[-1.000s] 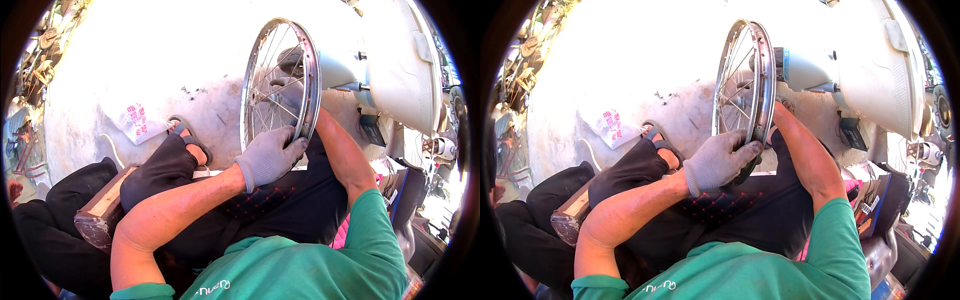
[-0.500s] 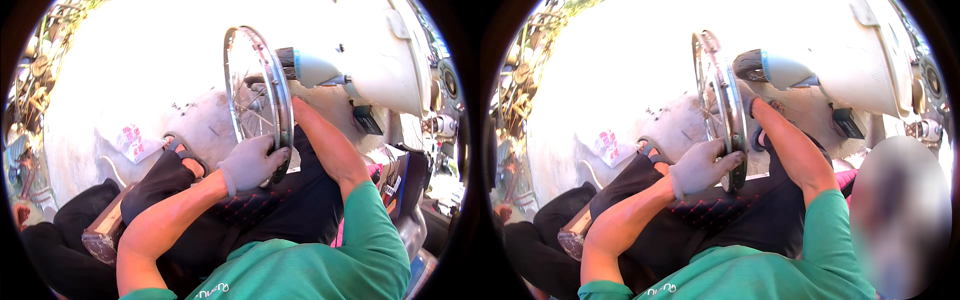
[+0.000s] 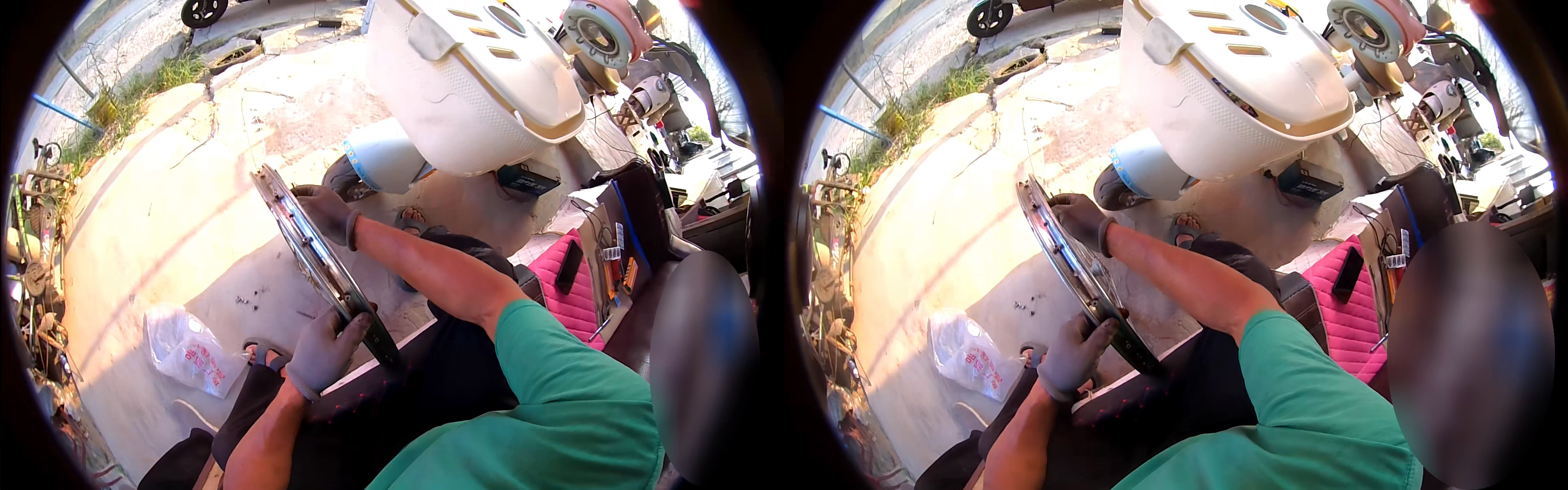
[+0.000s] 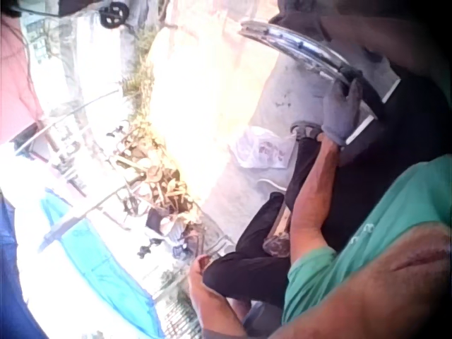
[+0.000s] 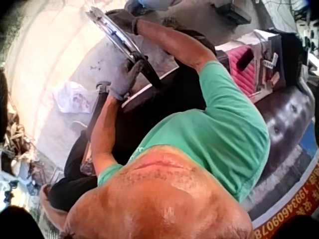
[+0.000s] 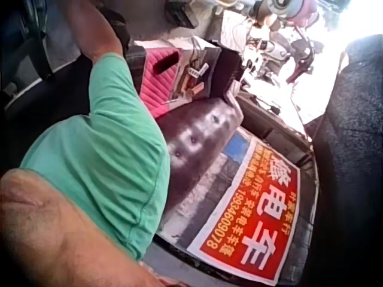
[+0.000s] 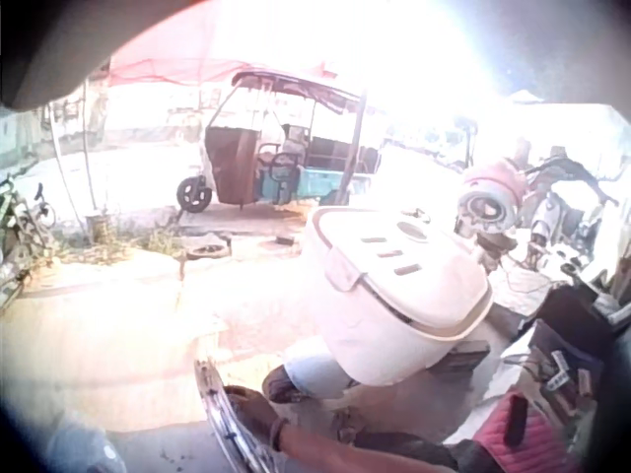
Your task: The person sits on the ground and repeatedly inserts small metal pieces into the rim of a bicycle wheel, rotating the wheel to access different sections. The person handles the wheel and metal pieces by hand throughout the process.
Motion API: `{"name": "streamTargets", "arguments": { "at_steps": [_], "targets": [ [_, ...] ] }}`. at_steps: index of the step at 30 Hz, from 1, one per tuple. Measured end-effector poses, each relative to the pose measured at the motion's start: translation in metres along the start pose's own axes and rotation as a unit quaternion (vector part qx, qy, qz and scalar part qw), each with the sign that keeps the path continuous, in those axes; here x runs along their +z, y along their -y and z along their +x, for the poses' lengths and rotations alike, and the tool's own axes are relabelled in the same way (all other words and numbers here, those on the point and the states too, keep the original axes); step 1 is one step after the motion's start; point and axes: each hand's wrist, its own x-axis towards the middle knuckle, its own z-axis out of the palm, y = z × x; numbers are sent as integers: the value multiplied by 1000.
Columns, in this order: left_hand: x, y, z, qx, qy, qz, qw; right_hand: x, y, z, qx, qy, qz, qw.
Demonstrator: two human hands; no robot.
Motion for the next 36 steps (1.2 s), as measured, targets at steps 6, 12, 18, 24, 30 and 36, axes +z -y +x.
{"name": "streamTargets", "arguments": {
  "at_steps": [6, 12, 18, 24, 30, 36],
  "targets": [
    [-4, -8, -1, -37, 7, 13, 999, -6, -4, -1, -153, -19, -166, 974],
    [-11, -12, -2, -33, 5, 71, 997, -2, -16, -1, -124, -78, 152, 977],
    [-16, 4, 0, -31, 30, 64, 997, -17, -15, 2, -126, -87, 68, 986],
    [-20, 1, 0, -43, 16, 53, 998, -10, -7, 0, -85, -33, 201, 975],
    [-21, 2, 3, -26, 14, 52, 998, -20, -20, 10, -89, -61, 209, 972],
    [-23, 4, 3, -25, 9, 56, 998, -23, -23, 14, -93, -59, 197, 974]
  ]
}}
